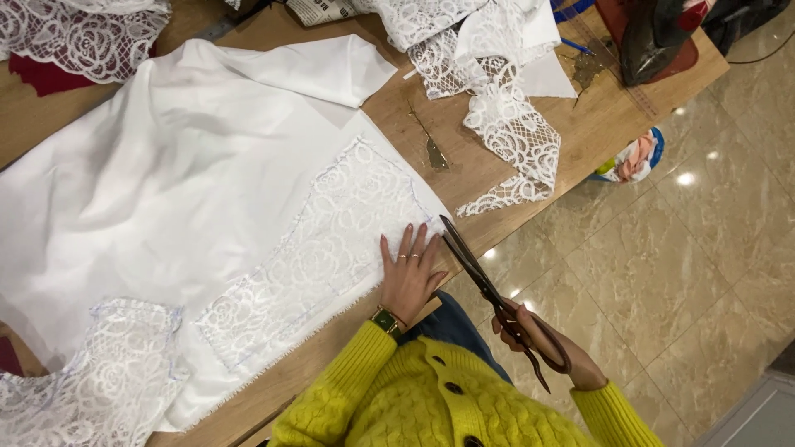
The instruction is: Cutting out lace patterns from a larger piece of white fabric using large fabric scissors on a cutting table.
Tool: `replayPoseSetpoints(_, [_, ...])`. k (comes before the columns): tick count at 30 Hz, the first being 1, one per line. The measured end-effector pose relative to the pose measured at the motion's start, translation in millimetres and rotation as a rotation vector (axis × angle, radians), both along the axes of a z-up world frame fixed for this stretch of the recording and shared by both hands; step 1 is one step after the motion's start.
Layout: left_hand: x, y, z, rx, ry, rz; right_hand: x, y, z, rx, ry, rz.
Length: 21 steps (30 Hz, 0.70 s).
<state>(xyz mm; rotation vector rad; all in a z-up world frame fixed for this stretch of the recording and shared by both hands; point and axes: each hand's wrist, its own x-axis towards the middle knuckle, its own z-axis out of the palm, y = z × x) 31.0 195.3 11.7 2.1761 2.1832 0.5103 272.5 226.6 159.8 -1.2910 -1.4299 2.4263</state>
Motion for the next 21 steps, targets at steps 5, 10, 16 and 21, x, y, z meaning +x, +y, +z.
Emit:
replayPoseSetpoints(5, [1,5,-1,0.017,0.087,-0.023,-7,9,-10,0.13,-0.047,0.022])
replayPoseSetpoints(10, [-1,9,-6,-0.012,-0.051,-0.095,-15,17,-9,0.222,-0.16,0.042])
replayPoseSetpoints(16, [0,11,-5,0.048,-0.108,-0.078,-16,22,-20,0.263,-0.229,0.068])
replayPoseSetpoints(21, [4,11,-8,0.031,-0.13,-0.049,-6,25,-50,0.25,-0.175,0.034])
